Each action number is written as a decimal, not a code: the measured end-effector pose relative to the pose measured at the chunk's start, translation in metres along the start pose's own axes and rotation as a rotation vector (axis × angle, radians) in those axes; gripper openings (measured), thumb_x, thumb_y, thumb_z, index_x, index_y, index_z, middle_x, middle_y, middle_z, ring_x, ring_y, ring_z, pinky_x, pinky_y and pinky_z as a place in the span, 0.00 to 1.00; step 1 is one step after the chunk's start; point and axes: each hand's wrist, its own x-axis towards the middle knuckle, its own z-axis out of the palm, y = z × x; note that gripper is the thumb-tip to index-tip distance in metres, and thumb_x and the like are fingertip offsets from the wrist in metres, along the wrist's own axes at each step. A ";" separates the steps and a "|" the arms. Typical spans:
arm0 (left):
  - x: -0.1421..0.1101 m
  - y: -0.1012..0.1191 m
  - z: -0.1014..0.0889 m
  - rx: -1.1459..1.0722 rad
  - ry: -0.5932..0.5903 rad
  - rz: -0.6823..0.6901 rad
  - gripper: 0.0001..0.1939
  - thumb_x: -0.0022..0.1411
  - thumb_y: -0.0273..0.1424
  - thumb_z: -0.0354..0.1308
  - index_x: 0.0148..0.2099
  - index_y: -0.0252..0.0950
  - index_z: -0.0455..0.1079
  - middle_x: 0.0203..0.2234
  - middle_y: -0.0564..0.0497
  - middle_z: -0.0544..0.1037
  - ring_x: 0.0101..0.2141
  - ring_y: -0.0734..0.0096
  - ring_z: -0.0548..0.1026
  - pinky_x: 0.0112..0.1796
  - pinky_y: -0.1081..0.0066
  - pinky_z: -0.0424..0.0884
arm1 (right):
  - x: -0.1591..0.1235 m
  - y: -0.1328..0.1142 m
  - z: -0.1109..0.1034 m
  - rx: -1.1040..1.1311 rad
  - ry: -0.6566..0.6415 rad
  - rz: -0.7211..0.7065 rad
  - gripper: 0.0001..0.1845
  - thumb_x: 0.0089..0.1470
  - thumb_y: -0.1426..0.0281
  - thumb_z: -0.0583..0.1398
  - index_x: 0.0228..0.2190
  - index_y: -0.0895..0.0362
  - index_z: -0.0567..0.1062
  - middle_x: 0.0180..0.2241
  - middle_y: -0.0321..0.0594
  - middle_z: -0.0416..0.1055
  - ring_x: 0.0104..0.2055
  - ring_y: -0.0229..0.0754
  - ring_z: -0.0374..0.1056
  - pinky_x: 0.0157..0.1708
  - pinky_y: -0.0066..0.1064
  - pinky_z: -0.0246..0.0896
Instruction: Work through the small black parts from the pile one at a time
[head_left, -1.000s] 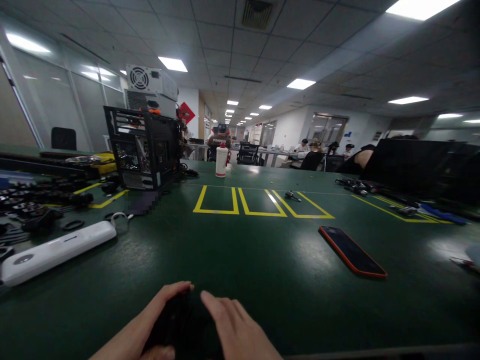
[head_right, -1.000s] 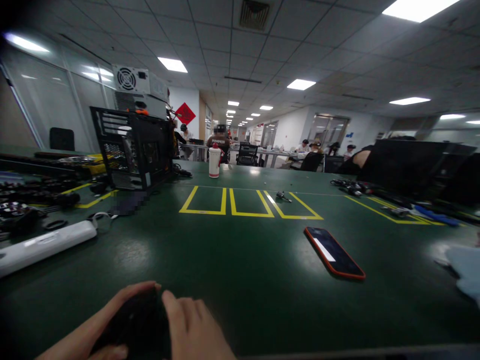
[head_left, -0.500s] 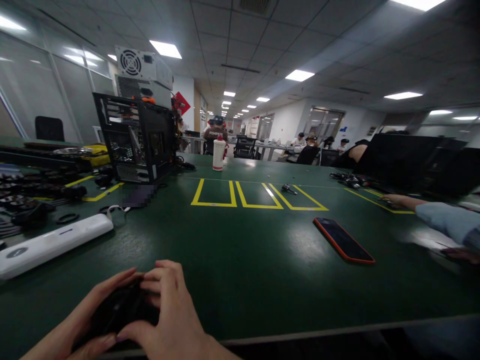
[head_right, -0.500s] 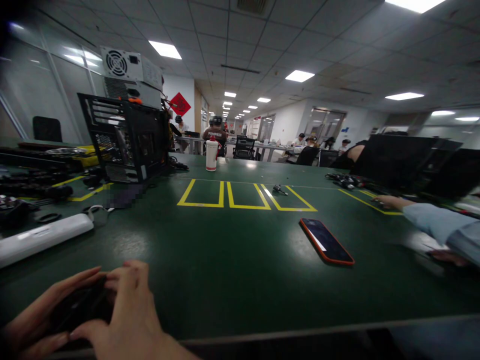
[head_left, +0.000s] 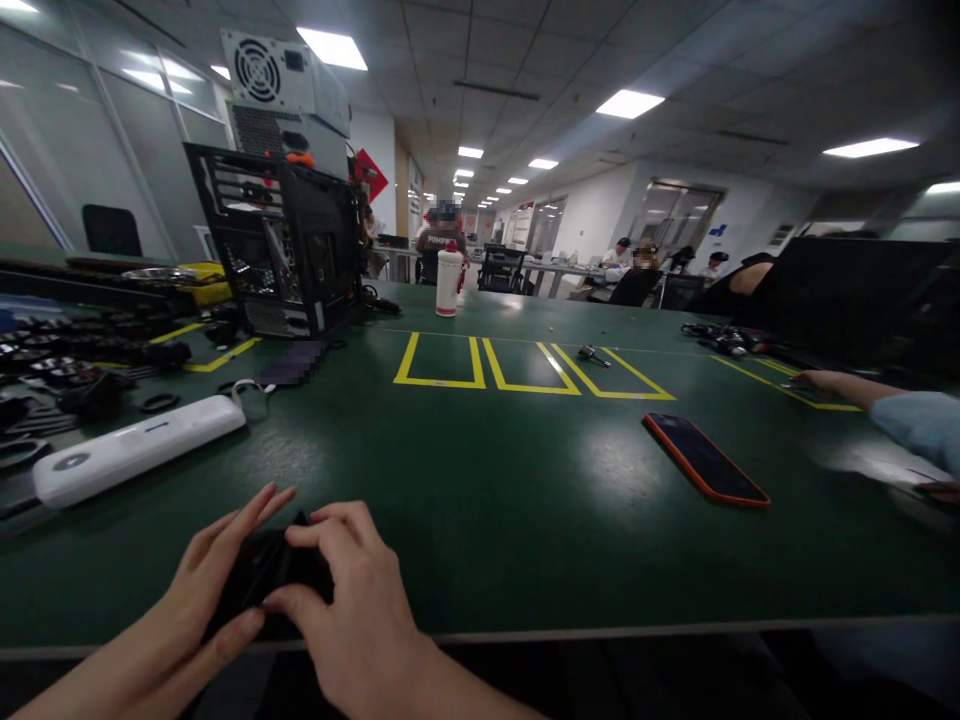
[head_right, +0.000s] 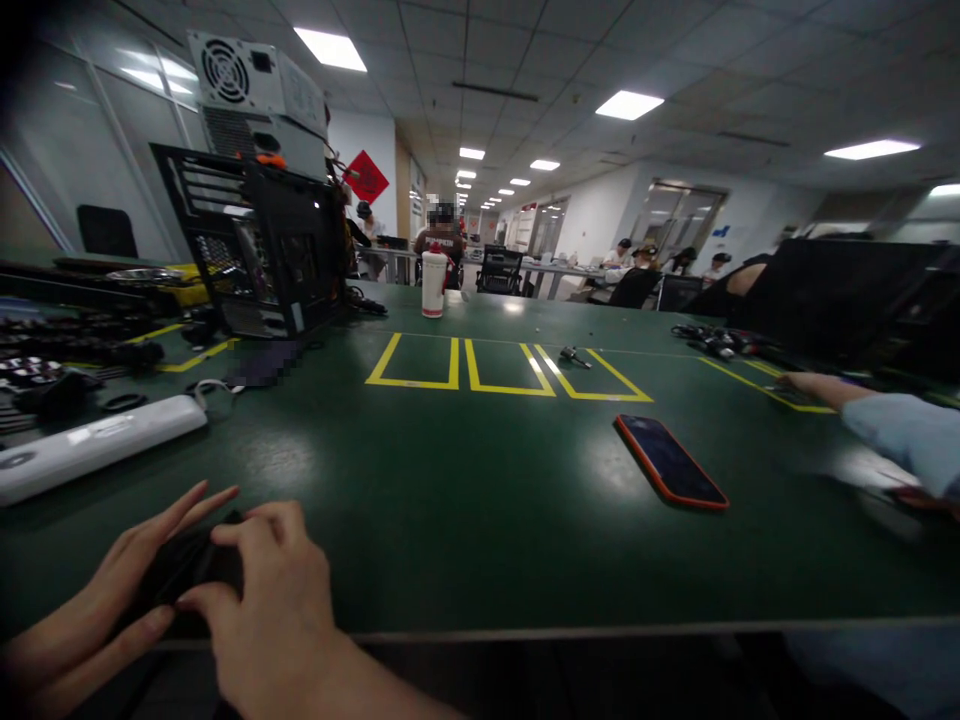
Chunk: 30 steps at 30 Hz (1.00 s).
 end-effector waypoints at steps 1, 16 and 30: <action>0.000 0.001 -0.001 0.062 0.026 -0.027 0.31 0.50 0.47 0.45 0.55 0.68 0.35 0.56 0.79 0.49 0.55 0.52 0.52 0.53 0.46 0.47 | 0.000 0.000 0.000 -0.017 -0.015 -0.003 0.19 0.45 0.67 0.60 0.42 0.48 0.66 0.44 0.36 0.62 0.45 0.43 0.62 0.46 0.38 0.58; -0.003 -0.039 -0.024 -0.249 -0.120 -0.225 0.24 0.48 0.40 0.57 0.48 0.66 0.57 0.47 0.71 0.67 0.50 0.60 0.65 0.50 0.56 0.60 | -0.001 0.003 0.004 0.000 -0.040 0.076 0.21 0.44 0.67 0.60 0.43 0.54 0.64 0.42 0.40 0.64 0.44 0.44 0.63 0.44 0.38 0.59; 0.008 -0.016 -0.022 -0.027 -0.173 0.019 0.33 0.46 0.37 0.58 0.53 0.66 0.50 0.52 0.67 0.63 0.50 0.60 0.64 0.49 0.56 0.60 | 0.000 -0.001 -0.002 -0.068 -0.110 0.009 0.18 0.46 0.72 0.58 0.42 0.53 0.65 0.43 0.40 0.63 0.43 0.42 0.64 0.44 0.37 0.60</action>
